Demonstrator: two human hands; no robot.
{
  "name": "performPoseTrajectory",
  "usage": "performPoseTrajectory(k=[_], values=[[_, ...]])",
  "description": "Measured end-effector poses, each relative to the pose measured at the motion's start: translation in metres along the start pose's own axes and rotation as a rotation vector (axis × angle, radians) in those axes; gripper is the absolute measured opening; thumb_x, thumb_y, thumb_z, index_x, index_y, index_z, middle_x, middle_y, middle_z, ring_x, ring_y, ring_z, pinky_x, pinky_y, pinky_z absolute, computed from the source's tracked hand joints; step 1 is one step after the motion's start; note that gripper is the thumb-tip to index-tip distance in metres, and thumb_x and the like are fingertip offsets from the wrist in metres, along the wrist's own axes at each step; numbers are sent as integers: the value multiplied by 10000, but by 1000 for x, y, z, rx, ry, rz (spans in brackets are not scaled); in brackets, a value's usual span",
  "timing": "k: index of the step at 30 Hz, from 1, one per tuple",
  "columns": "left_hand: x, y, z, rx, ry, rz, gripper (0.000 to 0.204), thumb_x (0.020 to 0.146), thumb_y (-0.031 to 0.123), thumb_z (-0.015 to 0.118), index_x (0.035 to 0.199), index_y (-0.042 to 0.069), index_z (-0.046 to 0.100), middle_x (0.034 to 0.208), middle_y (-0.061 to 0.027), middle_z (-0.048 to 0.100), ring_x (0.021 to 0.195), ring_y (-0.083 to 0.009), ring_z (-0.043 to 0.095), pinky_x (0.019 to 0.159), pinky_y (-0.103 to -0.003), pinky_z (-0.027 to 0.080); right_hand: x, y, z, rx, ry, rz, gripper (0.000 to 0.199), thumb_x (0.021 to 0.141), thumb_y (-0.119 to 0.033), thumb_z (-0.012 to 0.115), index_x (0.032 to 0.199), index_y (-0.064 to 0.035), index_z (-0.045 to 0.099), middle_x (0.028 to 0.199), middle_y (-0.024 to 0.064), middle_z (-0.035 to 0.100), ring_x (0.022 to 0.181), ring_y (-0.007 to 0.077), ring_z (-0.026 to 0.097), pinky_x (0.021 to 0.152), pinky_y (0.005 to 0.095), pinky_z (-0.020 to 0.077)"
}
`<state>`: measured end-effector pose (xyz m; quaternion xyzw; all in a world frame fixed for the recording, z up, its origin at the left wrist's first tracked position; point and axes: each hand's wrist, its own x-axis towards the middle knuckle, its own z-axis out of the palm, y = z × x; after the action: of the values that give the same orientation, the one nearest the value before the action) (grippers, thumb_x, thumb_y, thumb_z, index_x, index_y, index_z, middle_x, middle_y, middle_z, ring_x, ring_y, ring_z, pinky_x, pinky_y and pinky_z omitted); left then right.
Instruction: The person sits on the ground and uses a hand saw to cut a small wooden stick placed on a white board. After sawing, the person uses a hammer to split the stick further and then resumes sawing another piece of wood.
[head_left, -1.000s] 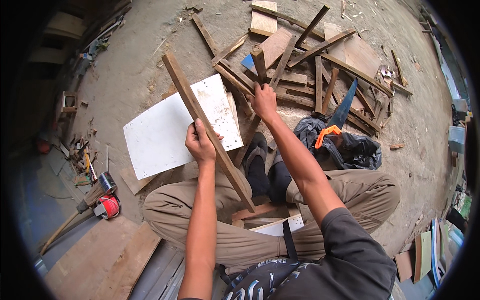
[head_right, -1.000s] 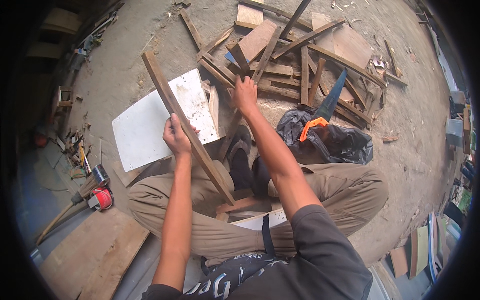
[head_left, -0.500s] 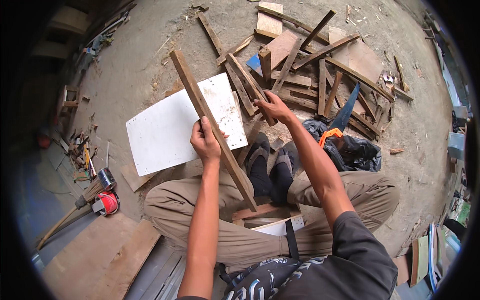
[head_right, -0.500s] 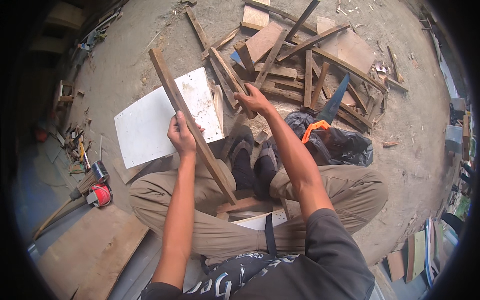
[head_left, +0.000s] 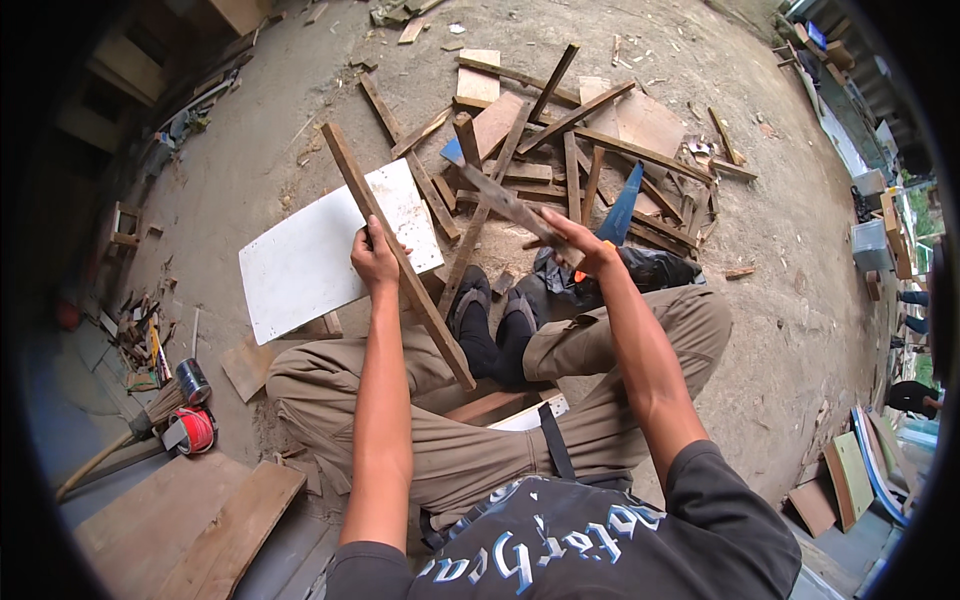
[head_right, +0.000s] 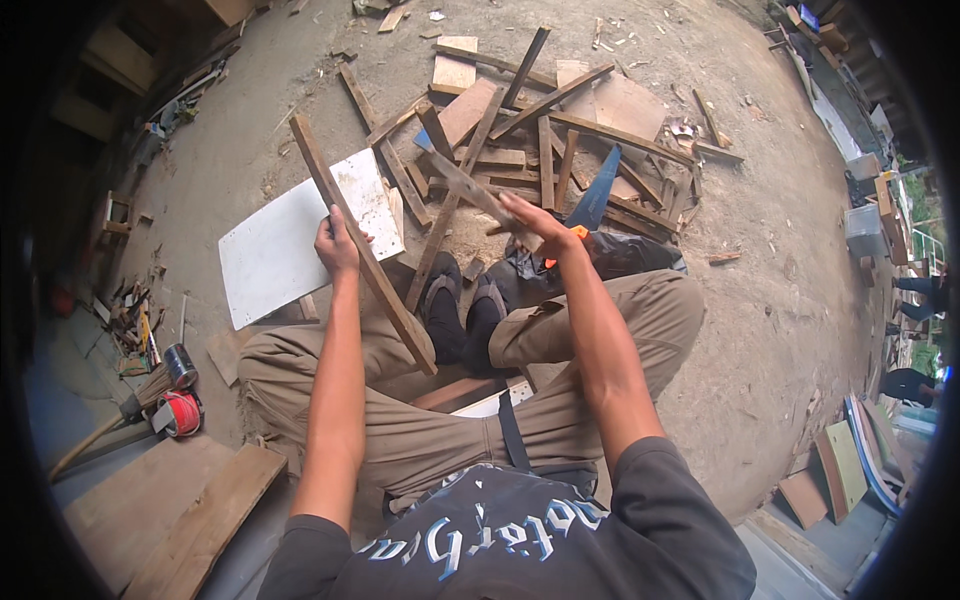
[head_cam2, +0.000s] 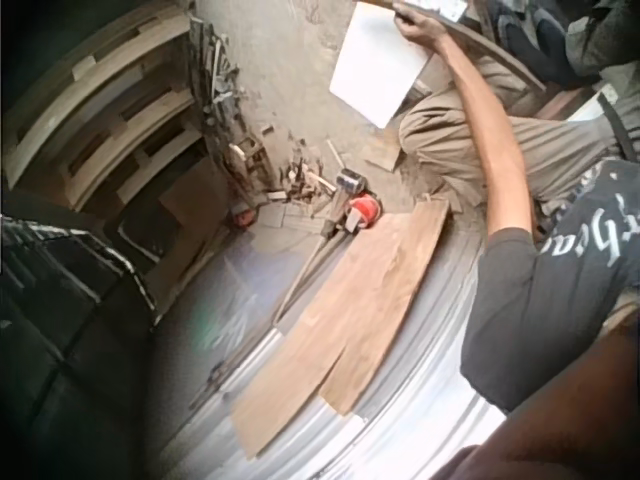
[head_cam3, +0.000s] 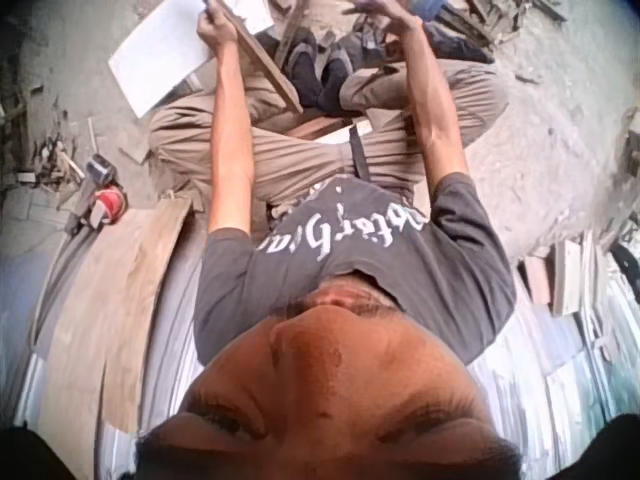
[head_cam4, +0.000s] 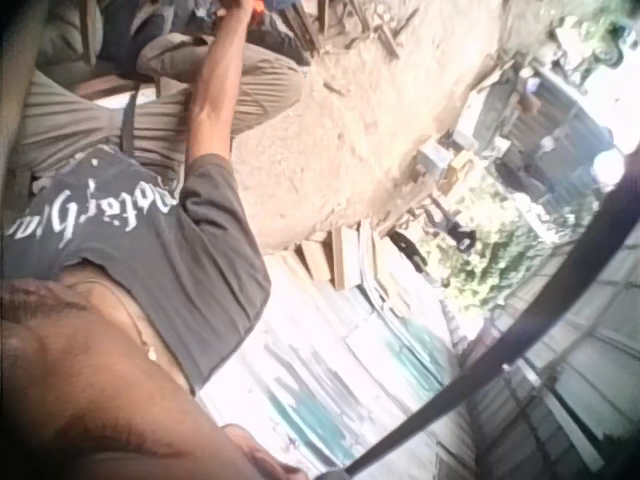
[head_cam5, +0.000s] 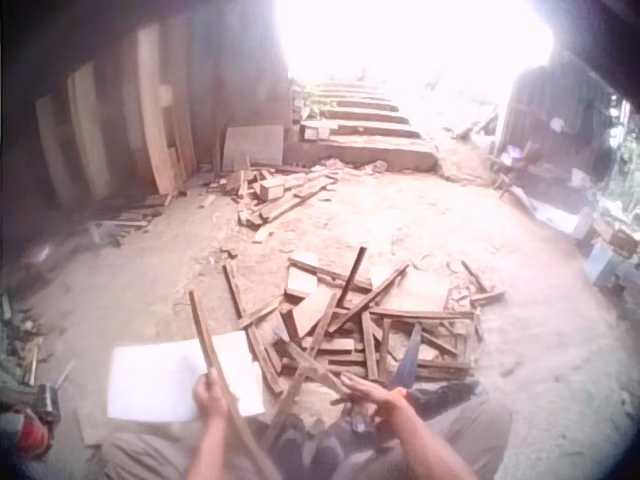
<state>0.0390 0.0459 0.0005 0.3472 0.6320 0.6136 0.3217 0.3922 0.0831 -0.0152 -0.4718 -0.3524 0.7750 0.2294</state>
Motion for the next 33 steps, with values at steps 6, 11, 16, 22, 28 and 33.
performPoseTrajectory(k=[6, 11, 16, 22, 28, 33], values=[[-8, -6, -1, -128, -56, 36, 516, 986, 492, 505, 833, 1, 547, 581, -79, 573, 473, -191, 622, 434, -318, 522, -35, -2, 3, -1104, 568, -39, 772, 721, -510, 809, 1089, 111, 537, 883, 255, 684, 818, 320, 704, 631, 419, 551], [-38, 6, -2, -372, -117, -216, 549, 1009, 519, 406, 1079, 13, 606, 755, -67, 564, 550, -172, 595, 476, -326, 543, -67, -19, 52, -1199, 879, -408, 573, 849, -432, 722, 1006, 111, 627, 812, 250, 690, 731, 332, 711, 593, 405, 549], [-56, 34, 0, -602, -226, -302, 586, 1008, 547, 361, 1223, 36, 552, 816, -42, 557, 596, -139, 569, 548, -325, 534, -81, -40, 147, -480, 636, -690, 452, 895, -342, 699, 1092, 64, 662, 882, 171, 716, 801, 226, 690, 727, 347, 536], [-84, 88, 2, -445, -173, -229, 535, 996, 538, 439, 1060, 34, 604, 879, -58, 615, 738, -145, 631, 561, -339, 567, -75, -32, 224, -444, 542, -934, 364, 889, -262, 715, 1076, 48, 678, 903, 142, 660, 771, 200, 644, 681, 328, 502], [-101, 99, 4, -480, -63, -24, 368, 1013, 368, 533, 1035, 9, 611, 898, -17, 623, 815, -98, 555, 735, -251, 466, -71, -28, 256, -425, 417, -967, 311, 896, -197, 697, 1082, 51, 674, 913, 149, 645, 797, 217, 644, 708, 318, 503], [-110, 103, 10, -439, -16, 10, 378, 1014, 365, 530, 1072, -3, 591, 934, -29, 618, 838, -111, 557, 762, -254, 465, -67, -21, 248, -387, 354, -972, 318, 907, -181, 685, 1103, 67, 660, 938, 142, 661, 818, 185, 648, 723, 294, 503]])
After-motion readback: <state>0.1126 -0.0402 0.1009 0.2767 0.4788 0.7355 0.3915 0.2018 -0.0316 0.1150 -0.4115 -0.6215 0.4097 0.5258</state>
